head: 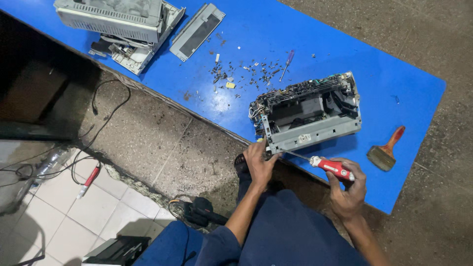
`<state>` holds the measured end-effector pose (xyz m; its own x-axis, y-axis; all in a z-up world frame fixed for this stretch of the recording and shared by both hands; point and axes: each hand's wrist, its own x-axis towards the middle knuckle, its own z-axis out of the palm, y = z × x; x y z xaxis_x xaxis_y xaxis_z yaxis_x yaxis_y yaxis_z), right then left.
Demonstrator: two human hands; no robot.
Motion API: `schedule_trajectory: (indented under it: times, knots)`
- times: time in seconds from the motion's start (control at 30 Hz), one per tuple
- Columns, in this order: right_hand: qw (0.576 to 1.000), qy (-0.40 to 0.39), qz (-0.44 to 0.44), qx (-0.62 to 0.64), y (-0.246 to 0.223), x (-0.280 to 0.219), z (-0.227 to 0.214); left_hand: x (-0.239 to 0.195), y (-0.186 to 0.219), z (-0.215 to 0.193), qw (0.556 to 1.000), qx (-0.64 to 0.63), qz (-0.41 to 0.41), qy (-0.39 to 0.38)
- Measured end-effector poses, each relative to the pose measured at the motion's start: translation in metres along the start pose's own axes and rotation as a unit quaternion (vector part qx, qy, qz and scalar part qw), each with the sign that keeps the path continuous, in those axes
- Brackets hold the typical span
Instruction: The person assembles an electronic device on a blue workbench, using a screwdriver to fasten screws and aligning internal components. They attach a metal panel and a plastic casing to the device, then flip it to inspect the interior.
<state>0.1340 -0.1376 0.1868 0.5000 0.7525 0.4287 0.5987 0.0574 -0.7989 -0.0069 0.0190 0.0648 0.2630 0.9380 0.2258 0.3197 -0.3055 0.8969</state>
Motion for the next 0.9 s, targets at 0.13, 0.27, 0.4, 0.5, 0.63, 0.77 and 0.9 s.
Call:
schedule_trajectory:
  times: [0.13,0.27,0.4,0.5,0.63,0.77,0.9]
  knots:
    - [1.0,0.0,0.006,-0.011,0.0,0.002,0.004,0.001,-0.012,0.008,0.999,-0.029,0.012,0.004]
    - [1.0,-0.006,0.017,0.02,0.0,0.005,0.009,-0.005,-0.017,0.017,0.996,-0.076,-0.042,0.019]
    - [0.999,-0.029,-0.009,-0.012,-0.002,0.008,0.01,-0.008,-0.017,0.019,0.993,-0.09,-0.082,0.013]
    - [0.996,-0.029,-0.051,-0.063,-0.002,0.01,0.014,-0.005,-0.018,0.017,0.981,-0.121,-0.148,0.001]
    - [0.998,-0.025,-0.046,-0.034,-0.002,0.011,0.012,-0.003,-0.013,0.02,0.983,-0.133,-0.122,0.017]
    - [0.999,-0.004,-0.037,-0.015,-0.001,0.009,0.006,-0.004,-0.009,0.019,0.987,-0.119,-0.106,0.037]
    - [0.999,0.002,-0.037,-0.004,-0.004,0.013,0.002,-0.003,-0.01,0.018,0.987,-0.133,-0.087,0.031]
